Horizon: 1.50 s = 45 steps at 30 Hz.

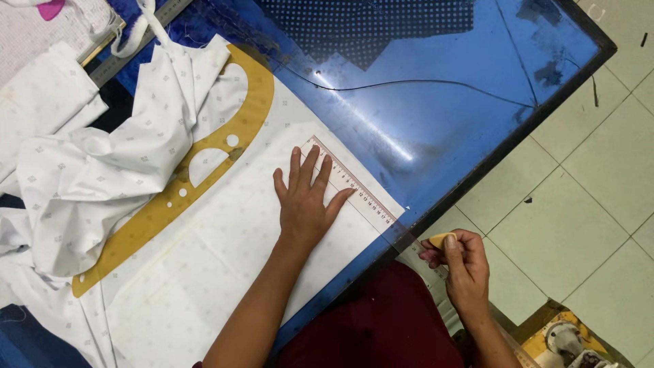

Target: The person uses a ruler and a small piece of chalk to draw multiple lines on a white patterned fabric spread across a blue workbench. The person repeatedly repositions the ruler and a curved pattern template to mark different angles and curves on the fabric.

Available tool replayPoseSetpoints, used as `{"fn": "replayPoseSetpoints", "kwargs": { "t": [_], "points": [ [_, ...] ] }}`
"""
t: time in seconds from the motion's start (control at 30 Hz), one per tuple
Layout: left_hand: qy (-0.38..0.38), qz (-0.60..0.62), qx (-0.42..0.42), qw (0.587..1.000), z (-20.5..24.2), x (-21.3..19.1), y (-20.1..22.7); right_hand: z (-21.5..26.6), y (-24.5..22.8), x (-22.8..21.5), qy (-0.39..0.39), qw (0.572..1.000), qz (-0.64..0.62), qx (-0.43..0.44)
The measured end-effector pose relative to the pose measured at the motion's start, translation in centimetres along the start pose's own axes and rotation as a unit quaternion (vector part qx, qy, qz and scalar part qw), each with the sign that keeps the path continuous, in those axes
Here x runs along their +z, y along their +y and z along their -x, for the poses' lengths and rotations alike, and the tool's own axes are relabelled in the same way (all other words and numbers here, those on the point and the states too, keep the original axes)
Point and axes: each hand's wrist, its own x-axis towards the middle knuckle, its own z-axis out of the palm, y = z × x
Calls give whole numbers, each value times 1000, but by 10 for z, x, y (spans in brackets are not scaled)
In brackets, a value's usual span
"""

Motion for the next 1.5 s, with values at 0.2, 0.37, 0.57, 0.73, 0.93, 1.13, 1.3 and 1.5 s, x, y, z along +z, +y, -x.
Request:
{"fn": "replayPoseSetpoints", "kwargs": {
  "t": [0.2,0.37,0.57,0.73,0.93,1.13,1.3,1.5],
  "points": [
    [24,-1,6,1000,2,5,-3,-15,-3,-7,-6,988,119,-99],
    [-97,77,-54,991,-4,-9,4,-41,-61,35,11,972,137,-188],
    [-51,74,-33,995,-6,-12,3,-99,-36,92,-79,978,65,-181],
    [-34,63,-34,997,-2,-6,1,-113,-85,147,-78,920,233,-304],
    [-25,70,-33,997,-4,-9,1,-154,-80,181,-96,885,253,-379],
    [-2,70,-37,997,-3,-4,1,-157,-91,194,-127,879,261,-378],
    [5,75,-41,996,-6,-4,2,-163,-86,197,-150,883,251,-367],
    [-76,63,-47,994,-14,-10,6,-150,-102,188,-155,846,276,-429]
  ]
}}
